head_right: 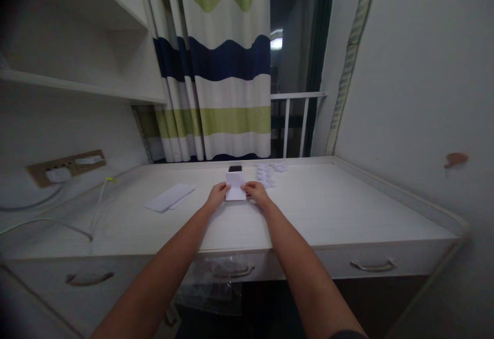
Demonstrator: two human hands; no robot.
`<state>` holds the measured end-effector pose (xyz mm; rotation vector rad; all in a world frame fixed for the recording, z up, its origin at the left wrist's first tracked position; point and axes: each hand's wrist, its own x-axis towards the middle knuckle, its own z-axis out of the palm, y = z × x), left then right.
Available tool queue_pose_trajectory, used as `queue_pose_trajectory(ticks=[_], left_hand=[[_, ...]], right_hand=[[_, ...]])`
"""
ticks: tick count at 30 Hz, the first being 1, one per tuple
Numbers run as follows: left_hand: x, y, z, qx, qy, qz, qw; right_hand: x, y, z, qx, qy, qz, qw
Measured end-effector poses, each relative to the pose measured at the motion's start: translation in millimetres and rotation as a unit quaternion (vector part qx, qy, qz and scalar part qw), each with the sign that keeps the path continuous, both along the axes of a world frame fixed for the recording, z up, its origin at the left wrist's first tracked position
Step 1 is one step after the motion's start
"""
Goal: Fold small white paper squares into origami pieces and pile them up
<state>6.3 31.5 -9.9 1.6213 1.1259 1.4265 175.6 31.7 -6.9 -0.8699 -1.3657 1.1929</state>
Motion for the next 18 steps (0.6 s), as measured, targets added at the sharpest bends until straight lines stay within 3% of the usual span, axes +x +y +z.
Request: queue_pose_trajectory(ticks=[18], left_hand=[[3.0, -3.6, 2.0, -0.020, -0.014, -0.017, 1.000]], right_hand=[[2.3, 3.0, 1.6, 0.015, -0.002, -0.030, 0.999]])
